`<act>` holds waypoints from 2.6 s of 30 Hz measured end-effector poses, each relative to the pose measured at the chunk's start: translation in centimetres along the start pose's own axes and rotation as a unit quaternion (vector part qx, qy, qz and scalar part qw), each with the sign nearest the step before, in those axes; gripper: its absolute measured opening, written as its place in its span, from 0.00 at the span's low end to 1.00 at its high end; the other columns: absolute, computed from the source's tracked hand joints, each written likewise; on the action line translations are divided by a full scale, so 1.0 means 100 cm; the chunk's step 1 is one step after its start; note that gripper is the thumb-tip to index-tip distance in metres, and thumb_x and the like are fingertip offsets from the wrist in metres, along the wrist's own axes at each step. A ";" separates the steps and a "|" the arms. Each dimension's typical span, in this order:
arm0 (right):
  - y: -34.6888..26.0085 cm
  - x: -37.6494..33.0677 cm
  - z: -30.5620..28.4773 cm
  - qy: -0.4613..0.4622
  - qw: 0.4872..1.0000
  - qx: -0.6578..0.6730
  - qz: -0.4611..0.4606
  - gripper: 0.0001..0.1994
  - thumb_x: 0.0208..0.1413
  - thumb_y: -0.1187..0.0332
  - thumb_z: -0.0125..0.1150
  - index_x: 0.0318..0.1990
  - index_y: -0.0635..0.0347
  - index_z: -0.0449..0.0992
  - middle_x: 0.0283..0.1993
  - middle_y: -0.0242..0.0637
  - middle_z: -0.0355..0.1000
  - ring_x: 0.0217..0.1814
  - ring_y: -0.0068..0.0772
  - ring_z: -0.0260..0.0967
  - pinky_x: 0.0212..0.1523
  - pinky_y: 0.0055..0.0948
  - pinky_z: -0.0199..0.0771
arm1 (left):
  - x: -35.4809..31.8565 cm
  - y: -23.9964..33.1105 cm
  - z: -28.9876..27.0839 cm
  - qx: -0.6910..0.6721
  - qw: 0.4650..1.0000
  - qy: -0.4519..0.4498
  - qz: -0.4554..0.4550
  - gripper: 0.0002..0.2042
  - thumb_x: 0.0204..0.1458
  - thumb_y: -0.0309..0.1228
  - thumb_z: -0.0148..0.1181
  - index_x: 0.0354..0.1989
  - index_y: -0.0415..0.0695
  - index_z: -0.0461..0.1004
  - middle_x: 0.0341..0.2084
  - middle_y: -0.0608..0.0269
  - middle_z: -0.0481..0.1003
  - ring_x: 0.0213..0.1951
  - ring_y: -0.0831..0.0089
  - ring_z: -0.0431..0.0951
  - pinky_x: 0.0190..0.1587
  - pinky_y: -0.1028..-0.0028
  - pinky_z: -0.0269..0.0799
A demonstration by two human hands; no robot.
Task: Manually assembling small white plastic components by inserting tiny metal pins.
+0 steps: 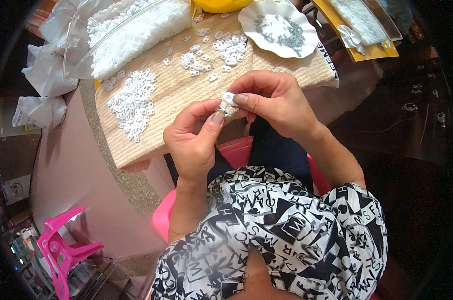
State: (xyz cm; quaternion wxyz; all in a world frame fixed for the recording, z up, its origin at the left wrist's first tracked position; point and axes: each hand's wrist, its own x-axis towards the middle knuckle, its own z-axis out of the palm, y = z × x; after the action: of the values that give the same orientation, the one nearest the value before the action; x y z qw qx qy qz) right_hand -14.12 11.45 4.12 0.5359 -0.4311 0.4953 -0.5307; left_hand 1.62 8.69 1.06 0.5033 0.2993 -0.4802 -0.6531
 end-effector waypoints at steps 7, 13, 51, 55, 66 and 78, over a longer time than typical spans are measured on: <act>0.001 -0.001 0.004 -0.001 1.000 -0.013 -0.012 0.06 0.49 0.75 0.55 0.35 0.68 0.72 0.26 0.31 0.69 0.25 0.16 0.66 0.23 0.15 0.68 | 0.000 -0.001 -0.001 0.027 0.999 -0.003 0.021 0.07 0.46 0.19 0.55 0.34 0.32 0.71 0.29 0.60 0.74 0.32 0.78 0.73 0.38 0.81 0.68; 0.003 -0.002 0.007 -0.007 0.999 -0.021 -0.035 0.06 0.48 0.76 0.55 0.35 0.68 0.72 0.26 0.32 0.70 0.27 0.16 0.66 0.25 0.15 0.68 | 0.000 -0.002 0.001 0.020 0.999 -0.006 0.026 0.08 0.46 0.18 0.55 0.36 0.31 0.70 0.28 0.59 0.73 0.32 0.78 0.73 0.37 0.81 0.69; 0.002 -0.008 0.001 -0.031 0.998 0.026 0.049 0.03 0.45 0.78 0.58 0.29 0.68 0.72 0.22 0.33 0.69 0.20 0.17 0.66 0.19 0.14 0.66 | 0.005 -0.016 -0.005 0.091 0.975 -0.118 0.162 0.11 0.40 0.18 0.60 0.35 0.34 0.73 0.31 0.58 0.70 0.32 0.76 0.69 0.33 0.82 0.64; 0.006 -0.009 0.002 -0.033 0.997 0.038 0.055 0.02 0.46 0.78 0.57 0.28 0.67 0.72 0.22 0.33 0.69 0.20 0.17 0.66 0.19 0.14 0.66 | 0.004 -0.018 -0.002 0.083 0.978 -0.100 0.160 0.09 0.40 0.17 0.60 0.33 0.34 0.73 0.30 0.58 0.70 0.31 0.76 0.69 0.31 0.83 0.64; 0.013 -0.007 0.007 0.000 0.999 0.037 0.038 0.02 0.46 0.79 0.54 0.26 0.69 0.72 0.16 0.33 0.66 0.15 0.17 0.61 0.13 0.16 0.62 | 0.004 -0.027 0.002 0.118 0.969 -0.077 0.203 0.09 0.40 0.16 0.59 0.32 0.34 0.72 0.29 0.58 0.70 0.30 0.77 0.69 0.30 0.82 0.64; 0.015 -0.005 0.008 -0.003 1.000 -0.002 0.022 0.02 0.47 0.78 0.54 0.27 0.69 0.72 0.17 0.33 0.67 0.15 0.17 0.62 0.12 0.17 0.62 | 0.005 -0.036 -0.004 0.115 0.973 -0.064 0.192 0.10 0.40 0.14 0.58 0.32 0.35 0.72 0.30 0.58 0.70 0.31 0.76 0.69 0.33 0.81 0.65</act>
State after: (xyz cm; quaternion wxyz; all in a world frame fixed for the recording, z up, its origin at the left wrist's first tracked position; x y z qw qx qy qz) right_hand -13.11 12.01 2.79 0.5480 -0.4227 0.5041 -0.5166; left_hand 0.53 8.18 -2.36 0.5492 0.2152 -0.6320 -0.5026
